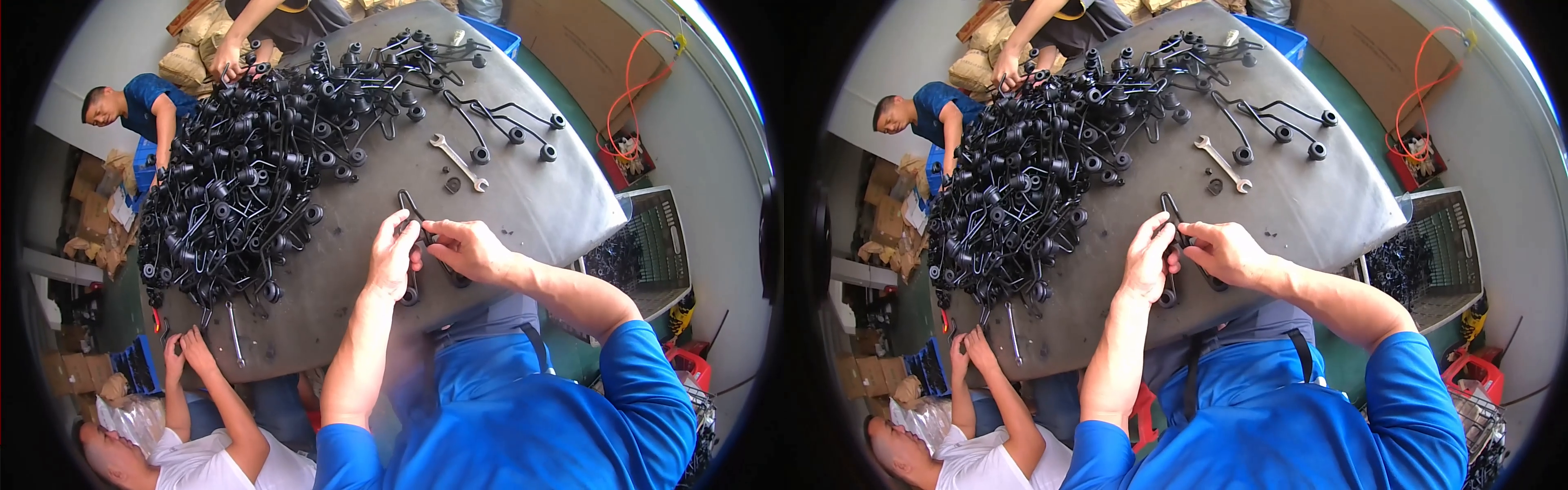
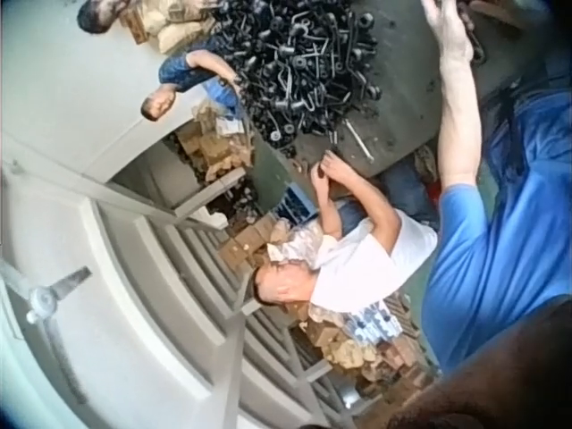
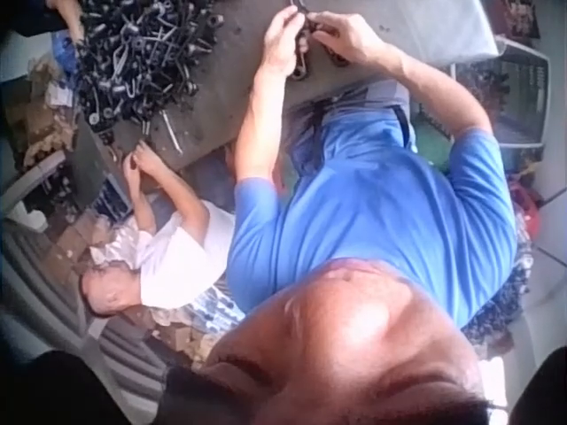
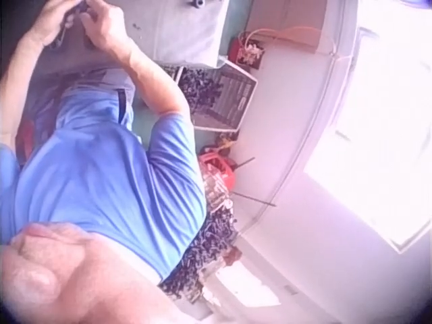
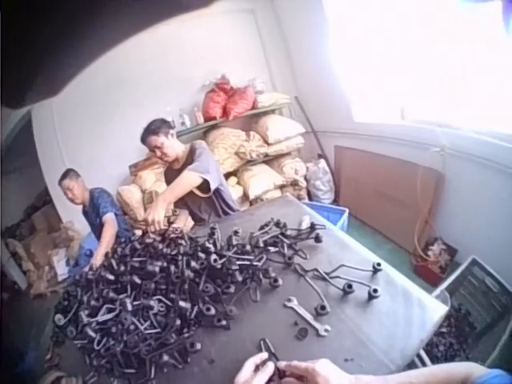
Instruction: Assemble black mechanical components by hand at a workshop table.
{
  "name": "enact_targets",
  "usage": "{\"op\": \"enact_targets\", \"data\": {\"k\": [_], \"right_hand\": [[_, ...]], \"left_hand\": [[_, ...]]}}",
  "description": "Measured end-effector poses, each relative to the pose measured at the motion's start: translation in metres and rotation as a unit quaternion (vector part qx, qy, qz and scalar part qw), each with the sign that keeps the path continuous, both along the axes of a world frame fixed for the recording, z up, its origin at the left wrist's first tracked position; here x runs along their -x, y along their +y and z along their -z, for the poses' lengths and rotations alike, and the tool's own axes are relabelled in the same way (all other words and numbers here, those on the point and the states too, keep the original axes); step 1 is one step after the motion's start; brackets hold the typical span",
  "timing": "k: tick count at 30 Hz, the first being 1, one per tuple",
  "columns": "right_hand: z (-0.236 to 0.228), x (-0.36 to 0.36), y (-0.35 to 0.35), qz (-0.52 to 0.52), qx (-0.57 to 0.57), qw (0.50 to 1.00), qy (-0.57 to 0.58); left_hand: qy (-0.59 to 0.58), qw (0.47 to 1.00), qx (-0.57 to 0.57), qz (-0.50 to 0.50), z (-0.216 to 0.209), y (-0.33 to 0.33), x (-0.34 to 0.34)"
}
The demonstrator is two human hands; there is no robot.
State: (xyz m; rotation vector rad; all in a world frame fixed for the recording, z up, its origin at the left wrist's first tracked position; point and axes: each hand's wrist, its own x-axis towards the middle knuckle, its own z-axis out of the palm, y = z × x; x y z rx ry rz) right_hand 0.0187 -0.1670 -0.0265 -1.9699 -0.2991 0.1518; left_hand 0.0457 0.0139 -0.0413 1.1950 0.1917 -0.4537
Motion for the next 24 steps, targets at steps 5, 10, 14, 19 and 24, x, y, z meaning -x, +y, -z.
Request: {"op": "enact_targets", "data": {"k": [5, 10, 14, 19, 24], "right_hand": [[-0.003, -0.019, -0.02, -0.09, 0.012, 0.996, 0.01], [0.013, -0.058, -0.037, 0.134, 0.236, 0.933, -0.235], [0.022, -0.064, -0.029, 0.129, 0.296, 0.884, -0.337], [0.007, -0.035, -0.007, 0.063, 0.099, 0.987, -0.113], [0.002, 0.002, 0.003, 0.052, -0.002, 0.992, -0.112]], "left_hand": [[0.015, 0.999, -0.009, 0.034, -0.006, 0.004, 0.0], [-0.015, 0.998, -0.052, 0.014, -0.008, -0.004, 0.003], [-0.002, 1.0, -0.03, -0.008, -0.004, -0.003, 0.003], [0.026, 0.999, 0.04, -0.025, -0.004, -0.001, 0.002], [0.042, 0.998, 0.034, -0.041, -0.009, -0.004, 0.002]]}}
